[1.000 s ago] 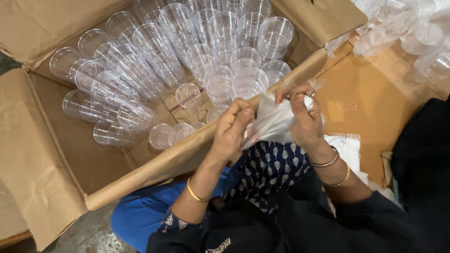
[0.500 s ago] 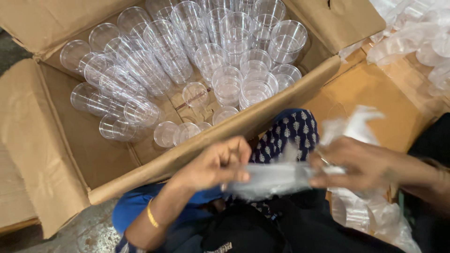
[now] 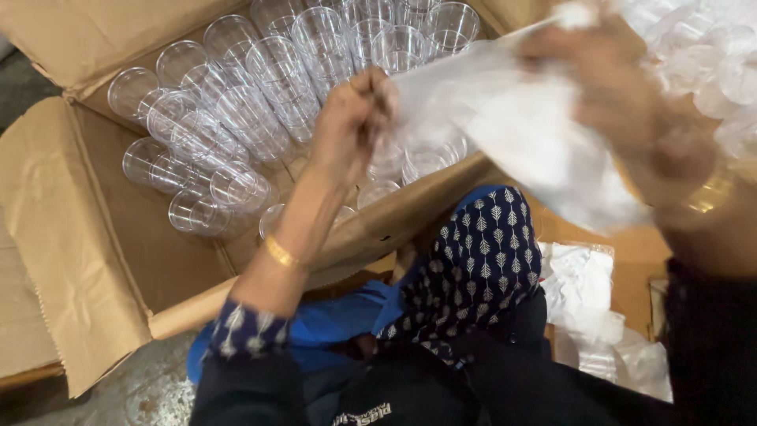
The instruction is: The person sits on the floor with a large cardboard box of clear plastic cups on their lap. They place white paper and plastic bags around and between the cups as padding, press the cups into arrangement, and reposition box flaps while continuing to fill the box.
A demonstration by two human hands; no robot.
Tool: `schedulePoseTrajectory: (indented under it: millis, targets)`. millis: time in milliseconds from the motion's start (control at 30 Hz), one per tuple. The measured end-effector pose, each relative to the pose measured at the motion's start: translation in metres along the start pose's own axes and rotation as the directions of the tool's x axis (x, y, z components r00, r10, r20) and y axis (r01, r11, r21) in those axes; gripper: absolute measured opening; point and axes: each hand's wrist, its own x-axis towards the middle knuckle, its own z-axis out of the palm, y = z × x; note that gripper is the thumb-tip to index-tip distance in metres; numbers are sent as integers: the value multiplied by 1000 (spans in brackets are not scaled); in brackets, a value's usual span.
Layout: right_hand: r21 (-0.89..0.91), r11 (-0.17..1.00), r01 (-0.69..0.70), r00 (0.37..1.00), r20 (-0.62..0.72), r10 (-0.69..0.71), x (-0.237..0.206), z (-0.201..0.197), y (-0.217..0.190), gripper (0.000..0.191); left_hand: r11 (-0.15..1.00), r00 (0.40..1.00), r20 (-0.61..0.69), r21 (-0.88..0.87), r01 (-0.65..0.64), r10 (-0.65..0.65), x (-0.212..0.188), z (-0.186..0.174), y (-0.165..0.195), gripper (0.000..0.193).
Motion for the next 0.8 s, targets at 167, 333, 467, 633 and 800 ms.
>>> schedulePoseTrajectory:
  millis: [167,333,467,633,800]
  targets:
    - [-749,614,250,961,113,-254,74,70,148,22,43,900,207,969,-241,384,49,-66,-86,20]
    - [-806,-77,587,695,550,-463,93,17,201,23,-653,695,719,539,-533,26,50,-115,-72,26]
    - [-608,-335,720,486,786,-382,97,2,205,25,-725,679,708,362,-586,-195,57,-126,-80,34]
    - [-490,-269,829,509,861,0,95,26,236,14,-651,642,635,276,-707,-429,45,-129,-131,38]
    - [-383,-199,902,360,922,-140,92,28,233,20,-417,742,584,616,-669,-330,20,-137,-128,49]
